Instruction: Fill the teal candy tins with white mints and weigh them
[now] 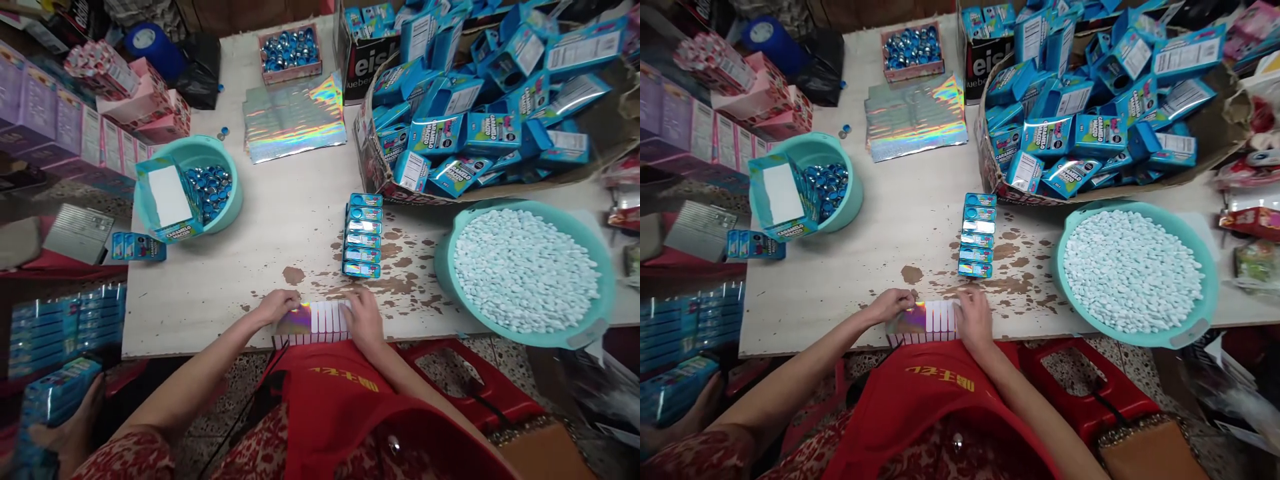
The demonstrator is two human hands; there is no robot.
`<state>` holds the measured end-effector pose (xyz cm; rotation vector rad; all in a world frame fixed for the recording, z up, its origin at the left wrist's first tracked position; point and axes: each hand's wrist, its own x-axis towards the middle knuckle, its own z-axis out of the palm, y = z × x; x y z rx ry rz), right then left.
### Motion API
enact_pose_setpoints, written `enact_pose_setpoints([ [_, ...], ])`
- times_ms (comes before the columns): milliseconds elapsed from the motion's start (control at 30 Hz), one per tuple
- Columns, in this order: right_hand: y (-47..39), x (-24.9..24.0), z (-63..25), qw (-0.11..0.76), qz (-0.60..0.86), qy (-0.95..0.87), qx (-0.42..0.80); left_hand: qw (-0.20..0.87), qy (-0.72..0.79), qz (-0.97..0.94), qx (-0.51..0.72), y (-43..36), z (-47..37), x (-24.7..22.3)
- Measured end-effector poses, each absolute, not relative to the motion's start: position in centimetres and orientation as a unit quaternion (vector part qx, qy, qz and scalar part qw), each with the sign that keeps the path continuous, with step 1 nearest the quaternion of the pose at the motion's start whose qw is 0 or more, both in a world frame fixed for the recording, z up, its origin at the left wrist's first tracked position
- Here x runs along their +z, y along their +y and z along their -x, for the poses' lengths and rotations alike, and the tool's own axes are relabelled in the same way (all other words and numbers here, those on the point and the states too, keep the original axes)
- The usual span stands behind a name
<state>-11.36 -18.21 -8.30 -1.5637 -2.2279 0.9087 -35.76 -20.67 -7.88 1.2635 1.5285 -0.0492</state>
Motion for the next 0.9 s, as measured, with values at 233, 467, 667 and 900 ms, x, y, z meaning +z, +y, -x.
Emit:
enact_pose_setpoints([
  [233,-19.4,-6.7,17.3,-0.060,0.340,-0.889,0.301,0.524,0.692,-0.497,0.020,-20.7,35.0,-8.2],
  [467,-18.8,-7.5,17.6,-0.053,0.344,-0.899,0.266,0.507,0.709,-0.490,0.017,-20.6,34.7,-8.8],
  [667,-18.1,-6.3,17.1,-0.060,0.363,-0.862,0.348,0.469,0.731,-0.496,0.005,-20.6,34.3,-8.4],
  [900,-15.7,-2.3,14.3,0.083,0.476,-0.707,0.517,0.614,0.574,-0.493,0.223,-19.7,33.0,-4.1],
])
